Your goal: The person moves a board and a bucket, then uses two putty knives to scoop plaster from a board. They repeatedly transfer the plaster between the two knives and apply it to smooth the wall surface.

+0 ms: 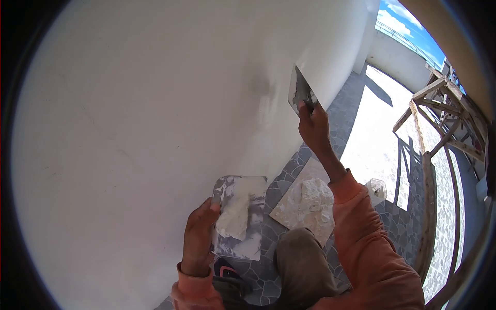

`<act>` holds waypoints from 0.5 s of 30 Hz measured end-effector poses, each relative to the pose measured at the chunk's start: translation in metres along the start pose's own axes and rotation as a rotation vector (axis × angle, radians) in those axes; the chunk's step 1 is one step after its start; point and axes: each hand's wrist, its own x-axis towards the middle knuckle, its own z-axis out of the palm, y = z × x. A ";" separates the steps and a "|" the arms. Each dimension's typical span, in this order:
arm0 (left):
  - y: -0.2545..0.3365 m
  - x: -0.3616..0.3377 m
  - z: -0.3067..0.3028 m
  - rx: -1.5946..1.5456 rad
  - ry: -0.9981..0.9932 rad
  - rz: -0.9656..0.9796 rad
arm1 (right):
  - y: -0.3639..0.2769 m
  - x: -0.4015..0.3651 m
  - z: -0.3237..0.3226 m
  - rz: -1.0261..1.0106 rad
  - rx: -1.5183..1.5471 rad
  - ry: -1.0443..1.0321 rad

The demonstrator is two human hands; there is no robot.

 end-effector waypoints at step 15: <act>-0.010 0.002 -0.006 -0.063 -0.094 0.061 | -0.027 0.034 0.031 -0.673 -0.113 0.124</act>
